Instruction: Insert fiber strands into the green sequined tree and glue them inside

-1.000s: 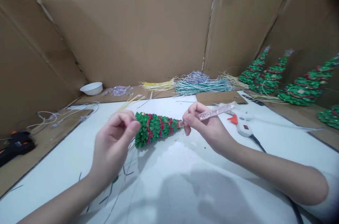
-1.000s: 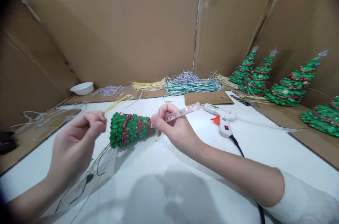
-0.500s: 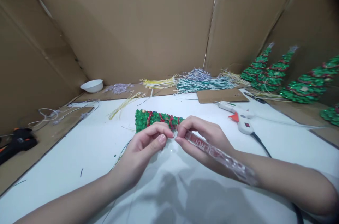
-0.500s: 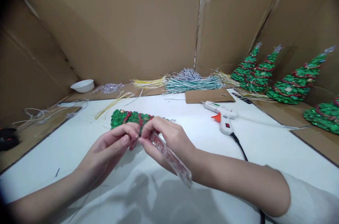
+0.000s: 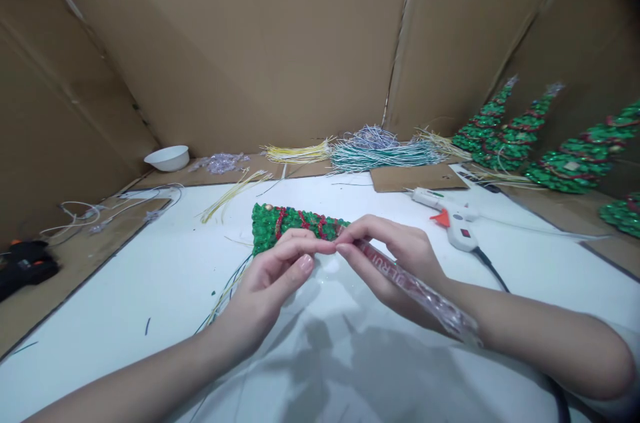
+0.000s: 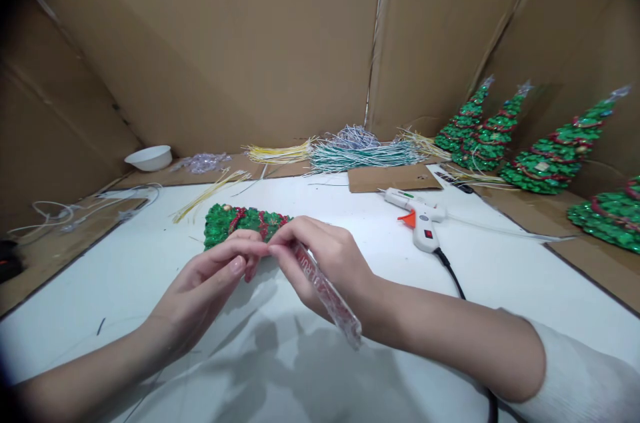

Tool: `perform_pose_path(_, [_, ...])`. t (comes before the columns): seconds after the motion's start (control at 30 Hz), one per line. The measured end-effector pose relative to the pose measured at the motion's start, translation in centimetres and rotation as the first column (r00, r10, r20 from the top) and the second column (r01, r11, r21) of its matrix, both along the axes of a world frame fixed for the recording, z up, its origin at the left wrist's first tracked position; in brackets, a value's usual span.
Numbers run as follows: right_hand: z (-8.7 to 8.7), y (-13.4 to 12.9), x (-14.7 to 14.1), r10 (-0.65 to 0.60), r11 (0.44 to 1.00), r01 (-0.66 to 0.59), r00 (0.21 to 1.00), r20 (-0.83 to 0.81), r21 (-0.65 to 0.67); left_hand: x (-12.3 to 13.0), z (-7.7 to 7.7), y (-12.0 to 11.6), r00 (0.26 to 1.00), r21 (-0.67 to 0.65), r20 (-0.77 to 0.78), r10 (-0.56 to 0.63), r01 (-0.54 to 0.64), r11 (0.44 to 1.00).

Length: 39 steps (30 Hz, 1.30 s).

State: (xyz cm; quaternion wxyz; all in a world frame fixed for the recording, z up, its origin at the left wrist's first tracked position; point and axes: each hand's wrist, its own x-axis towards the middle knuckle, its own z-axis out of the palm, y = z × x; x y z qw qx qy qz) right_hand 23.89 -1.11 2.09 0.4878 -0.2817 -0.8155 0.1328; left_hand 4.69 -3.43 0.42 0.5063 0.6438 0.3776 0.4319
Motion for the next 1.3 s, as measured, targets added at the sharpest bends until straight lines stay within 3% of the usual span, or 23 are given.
perform_pose_path(0.1, [-0.2, 0.4, 0.2, -0.047, 0.998, 0.048, 0.999, -0.003, 0.047, 0.1, -0.2, 0.0, 1.0, -0.022, 0.019, 0.013, -0.013, 1.0])
perform_pose_path(0.17, [-0.2, 0.7, 0.3, -0.048, 0.999, 0.048, 0.999, -0.02, 0.011, 0.1, -0.2, 0.1, 0.998, -0.063, 0.06, 0.023, -0.019, 0.998])
perform_pose_path(0.3, [0.1, 0.9, 0.4, 0.033, 0.981, -0.043, 0.998, -0.055, -0.189, 0.4, 0.1, 0.2, 0.97, -0.218, 0.241, 0.033, 0.021, 0.976])
perform_pose_path(0.47, [0.6, 0.4, 0.2, 0.161, 0.877, -0.192, 0.981, -0.107, -0.441, 0.5, 0.3, 0.3, 0.93, -0.323, 0.363, 0.055, 0.07, 0.944])
perform_pose_path(0.53, [0.8, 0.1, 0.0, 0.17, 0.837, -0.226, 0.973, -0.155, -0.498, 0.4, 0.3, 0.2, 0.952, -0.271, 0.303, 0.048, 0.038, 0.962])
perform_pose_path(0.63, [0.9, -0.3, -0.3, 0.178, 0.798, -0.256, 0.965, -0.193, -0.545, 0.3, 0.4, -0.2, 0.993, -0.037, 0.065, 0.103, -0.101, 0.994])
perform_pose_path(0.73, [0.8, -0.7, -0.5, 0.178, 0.784, -0.254, 0.966, -0.187, -0.567, 0.4, 0.6, -0.7, 0.963, 0.221, -0.13, 0.236, -0.204, 0.954])
perform_pose_path(0.87, [0.3, -1.1, -0.6, 0.168, 0.8, -0.223, 0.975, -0.148, -0.557, 0.6, 0.6, -1.1, 0.938, 0.399, -0.21, 0.275, -0.175, 0.9])
perform_pose_path(1.07, [-0.3, -1.2, -0.6, 0.189, 0.877, -0.216, 0.976, -0.105, -0.429, 0.6, 0.7, -1.1, 0.918, 0.476, -0.243, 0.312, -0.167, 0.864])
perform_pose_path(1.3, [0.2, -0.3, -0.2, 0.022, 0.936, -0.047, 0.997, -0.075, -0.35, -0.1, 1.0, -1.0, 0.907, 0.465, -0.209, 0.365, -0.237, 0.853])
